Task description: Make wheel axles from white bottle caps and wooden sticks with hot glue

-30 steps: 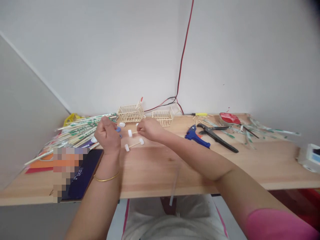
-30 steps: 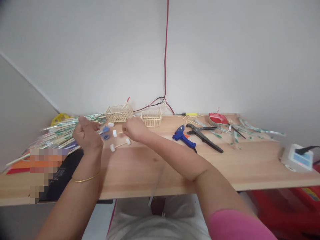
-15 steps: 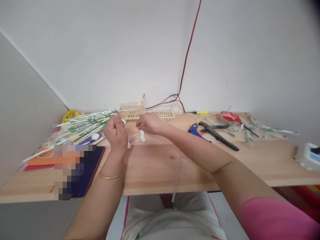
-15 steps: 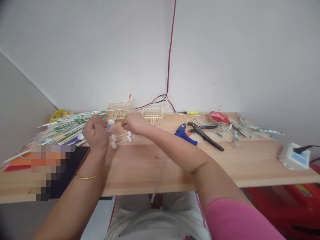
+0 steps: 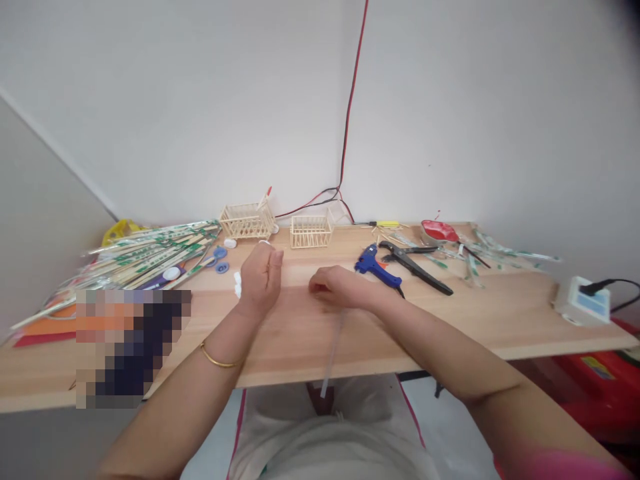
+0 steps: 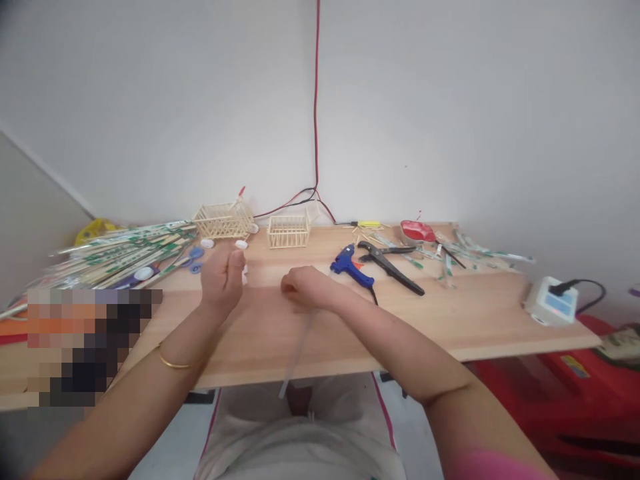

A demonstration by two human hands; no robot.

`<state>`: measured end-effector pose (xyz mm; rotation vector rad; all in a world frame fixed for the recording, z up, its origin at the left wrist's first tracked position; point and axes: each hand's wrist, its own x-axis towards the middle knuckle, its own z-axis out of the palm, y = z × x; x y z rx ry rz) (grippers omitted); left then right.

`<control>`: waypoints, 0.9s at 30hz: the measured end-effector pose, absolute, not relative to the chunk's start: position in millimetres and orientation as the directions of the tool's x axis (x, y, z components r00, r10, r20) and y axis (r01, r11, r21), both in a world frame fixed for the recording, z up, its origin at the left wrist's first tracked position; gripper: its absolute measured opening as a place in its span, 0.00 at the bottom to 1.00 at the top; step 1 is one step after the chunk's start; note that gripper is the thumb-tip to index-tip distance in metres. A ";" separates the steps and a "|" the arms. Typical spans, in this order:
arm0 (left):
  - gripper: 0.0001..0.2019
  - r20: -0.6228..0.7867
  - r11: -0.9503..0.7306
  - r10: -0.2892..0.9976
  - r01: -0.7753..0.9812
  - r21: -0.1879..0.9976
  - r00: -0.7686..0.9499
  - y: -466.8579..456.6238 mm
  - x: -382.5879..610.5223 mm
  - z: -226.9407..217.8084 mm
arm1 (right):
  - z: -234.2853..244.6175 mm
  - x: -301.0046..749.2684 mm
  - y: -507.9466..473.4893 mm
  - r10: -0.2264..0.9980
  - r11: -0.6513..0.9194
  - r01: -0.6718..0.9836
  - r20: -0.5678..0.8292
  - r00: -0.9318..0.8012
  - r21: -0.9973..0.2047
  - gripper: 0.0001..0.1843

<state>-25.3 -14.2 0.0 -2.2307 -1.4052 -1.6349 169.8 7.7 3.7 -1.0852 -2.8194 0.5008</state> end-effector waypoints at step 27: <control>0.15 0.627 -0.607 0.731 0.677 0.416 0.270 -10.7 -13.1 -11.3 | 2.3 162.7 0.3 0.702 0.709 0.704 -0.133 -0.699 0.046 0.10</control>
